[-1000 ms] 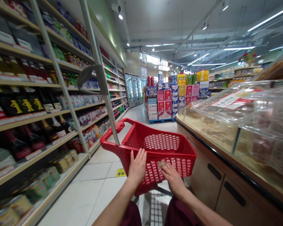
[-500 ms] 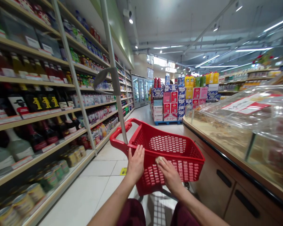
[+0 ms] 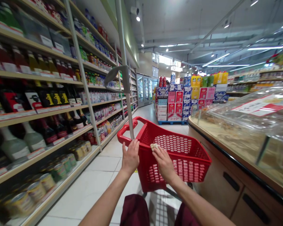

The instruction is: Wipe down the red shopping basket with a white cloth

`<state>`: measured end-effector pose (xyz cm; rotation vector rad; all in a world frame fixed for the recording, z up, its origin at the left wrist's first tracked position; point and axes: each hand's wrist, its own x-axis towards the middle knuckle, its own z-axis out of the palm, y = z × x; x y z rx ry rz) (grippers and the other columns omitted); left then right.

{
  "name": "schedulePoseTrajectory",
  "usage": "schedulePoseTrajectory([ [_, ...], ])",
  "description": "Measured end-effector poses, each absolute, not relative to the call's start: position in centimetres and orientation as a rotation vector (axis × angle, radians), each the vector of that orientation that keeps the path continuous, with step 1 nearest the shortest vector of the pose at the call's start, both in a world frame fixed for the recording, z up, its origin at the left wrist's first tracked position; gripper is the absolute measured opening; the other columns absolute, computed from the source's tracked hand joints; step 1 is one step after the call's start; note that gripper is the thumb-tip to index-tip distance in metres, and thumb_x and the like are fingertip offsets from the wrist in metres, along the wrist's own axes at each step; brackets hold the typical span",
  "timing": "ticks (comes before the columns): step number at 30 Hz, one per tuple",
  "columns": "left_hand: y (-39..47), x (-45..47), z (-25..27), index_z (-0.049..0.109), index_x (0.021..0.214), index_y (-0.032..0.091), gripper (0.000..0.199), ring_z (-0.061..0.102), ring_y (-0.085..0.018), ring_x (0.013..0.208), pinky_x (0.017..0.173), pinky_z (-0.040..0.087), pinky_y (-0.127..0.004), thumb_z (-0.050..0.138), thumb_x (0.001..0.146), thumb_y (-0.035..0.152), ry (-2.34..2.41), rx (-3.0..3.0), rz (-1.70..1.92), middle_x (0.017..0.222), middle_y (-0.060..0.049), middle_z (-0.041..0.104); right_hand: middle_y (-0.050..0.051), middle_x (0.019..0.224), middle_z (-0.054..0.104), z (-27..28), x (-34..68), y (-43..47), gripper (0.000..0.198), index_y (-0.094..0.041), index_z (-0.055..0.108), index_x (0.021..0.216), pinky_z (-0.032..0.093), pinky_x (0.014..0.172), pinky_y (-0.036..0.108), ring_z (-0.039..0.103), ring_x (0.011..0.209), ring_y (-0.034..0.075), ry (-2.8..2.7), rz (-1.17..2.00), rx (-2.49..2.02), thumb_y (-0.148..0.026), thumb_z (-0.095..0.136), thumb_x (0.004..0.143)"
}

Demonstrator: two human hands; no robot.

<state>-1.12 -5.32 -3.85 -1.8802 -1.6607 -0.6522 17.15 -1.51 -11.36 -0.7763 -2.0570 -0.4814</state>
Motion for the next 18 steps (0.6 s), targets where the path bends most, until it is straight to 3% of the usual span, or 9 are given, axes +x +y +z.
schedulePoseTrajectory([
  [4, -5.1, -3.5, -3.2, 0.034, 0.128, 0.010, 0.060, 0.026, -0.023, 0.127, 0.104, 0.007, -0.054, 0.031, 0.068, 0.004, -1.827, -1.725, -0.641, 0.136, -0.012, 0.034, 0.004, 0.107, 0.062, -13.2, 16.6, -1.8, 0.037, -0.021, 0.063, 0.099, 0.041, 0.091, 0.037, 0.049, 0.110, 0.019, -2.201, -0.452, -0.714, -0.003, 0.038, 0.078],
  [10, -5.2, -5.0, -3.4, 0.033, 0.128, 0.011, 0.063, 0.029, -0.024, 0.126, 0.103, 0.006, -0.058, 0.031, 0.067, 0.002, -1.922, -1.797, -0.513, 0.138, -0.011, 0.031, 0.007, 0.122, 0.052, -10.2, 14.6, -1.0, 0.039, -0.018, 0.056, 0.110, 0.033, 0.098, 0.043, 0.032, 0.124, 0.020, -2.051, -0.441, -0.717, -0.004, 0.034, 0.081],
  [15, -5.7, -5.5, -3.1, 0.038, 0.126, 0.015, 0.060, 0.032, -0.024, 0.124, 0.104, 0.003, -0.056, 0.029, 0.068, 0.000, -1.883, -1.858, -0.486, 0.136, -0.007, 0.036, 0.006, 0.110, 0.061, -11.2, 13.9, -1.3, 0.035, -0.020, 0.063, 0.100, 0.038, 0.095, 0.039, 0.045, 0.115, 0.019, -2.173, -0.412, -0.677, -0.006, 0.038, 0.080],
  [18, -5.2, -5.7, -1.9, 0.036, 0.127, 0.014, 0.061, 0.029, -0.022, 0.125, 0.104, 0.005, -0.055, 0.028, 0.069, 0.000, -1.854, -1.861, -0.492, 0.137, -0.008, 0.035, 0.005, 0.116, 0.057, -10.0, 13.2, -1.5, 0.037, -0.020, 0.059, 0.107, 0.036, 0.096, 0.038, 0.040, 0.119, 0.019, -2.185, -0.402, -0.672, -0.006, 0.037, 0.081],
])
